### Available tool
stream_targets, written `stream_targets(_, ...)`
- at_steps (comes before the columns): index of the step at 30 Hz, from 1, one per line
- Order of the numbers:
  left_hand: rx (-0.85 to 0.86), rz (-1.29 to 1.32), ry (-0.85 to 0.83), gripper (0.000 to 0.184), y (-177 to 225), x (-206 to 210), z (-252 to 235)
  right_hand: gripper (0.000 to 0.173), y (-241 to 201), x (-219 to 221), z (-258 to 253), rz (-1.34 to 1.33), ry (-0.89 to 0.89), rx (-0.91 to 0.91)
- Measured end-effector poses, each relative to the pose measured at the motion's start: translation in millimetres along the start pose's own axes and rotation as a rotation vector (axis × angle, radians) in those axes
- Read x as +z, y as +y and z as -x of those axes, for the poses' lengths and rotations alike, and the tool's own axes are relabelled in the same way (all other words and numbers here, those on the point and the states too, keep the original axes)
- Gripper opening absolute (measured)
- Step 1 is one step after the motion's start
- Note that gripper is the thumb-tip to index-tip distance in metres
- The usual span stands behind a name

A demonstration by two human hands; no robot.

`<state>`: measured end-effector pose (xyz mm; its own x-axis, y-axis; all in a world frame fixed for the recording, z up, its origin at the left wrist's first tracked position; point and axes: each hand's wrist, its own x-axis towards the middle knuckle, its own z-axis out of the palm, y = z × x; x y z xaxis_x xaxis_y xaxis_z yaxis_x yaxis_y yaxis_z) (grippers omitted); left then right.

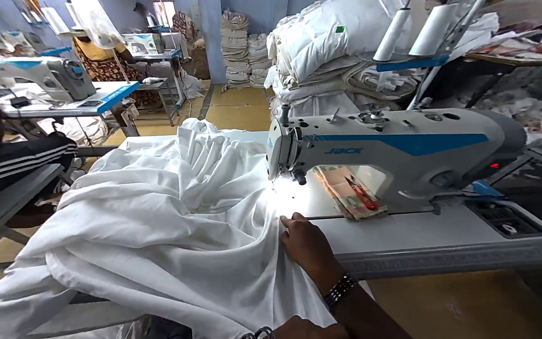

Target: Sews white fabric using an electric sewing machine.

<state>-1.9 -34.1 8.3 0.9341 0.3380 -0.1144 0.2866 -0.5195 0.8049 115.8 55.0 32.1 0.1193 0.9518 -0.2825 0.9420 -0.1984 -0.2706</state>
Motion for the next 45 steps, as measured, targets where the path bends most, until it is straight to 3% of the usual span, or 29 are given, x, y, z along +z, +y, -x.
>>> stream_targets(12,-0.356,0.080,0.081,0.038,-25.1,-26.9,-11.1,0.040,3.9,-4.7,-24.2,-0.013,0.052,0.011)
stream_targets(18,-0.610,-0.338,-0.130,0.066,-11.3,-37.0,41.2,0.045,13.6,-0.7,-5.4,-0.044,0.061,0.018)
stream_targets(20,-0.577,-0.403,-0.152,0.052,-15.0,-39.3,57.3,0.046,12.8,0.5,-1.1,-0.053,0.046,0.012)
stream_targets(22,-0.411,-0.452,-0.117,0.030,-23.4,-35.1,67.2,0.046,8.6,0.2,2.9,-0.057,0.035,0.010)
stream_targets(25,-0.011,-0.533,0.176,0.016,-32.6,-12.4,64.8,0.046,4.5,1.6,8.0,-0.054,0.043,0.000)
stream_targets(27,0.125,-0.539,0.308,0.012,-24.3,-3.8,52.5,0.045,2.9,3.1,10.5,-0.043,0.046,-0.008)
stream_targets(30,0.056,-0.438,0.234,0.013,-6.2,-6.5,36.4,0.042,1.1,2.6,13.7,-0.021,0.030,-0.011)
stream_targets(34,-0.283,-0.329,-0.095,0.025,2.7,-25.9,16.2,0.039,-0.1,3.0,11.4,-0.005,0.023,0.001)
stream_targets(39,-0.426,-0.366,-0.002,0.024,1.2,-38.6,7.3,0.040,-0.2,3.7,-1.6,0.013,0.085,0.015)
stream_targets(42,-0.330,-0.372,0.082,0.027,-13.7,-33.9,13.4,0.038,1.0,2.2,-10.3,0.016,0.113,-0.007)
stream_targets(45,0.039,-0.472,0.196,0.027,-38.7,-13.2,39.4,0.039,4.5,3.2,-14.0,-0.002,0.130,-0.011)
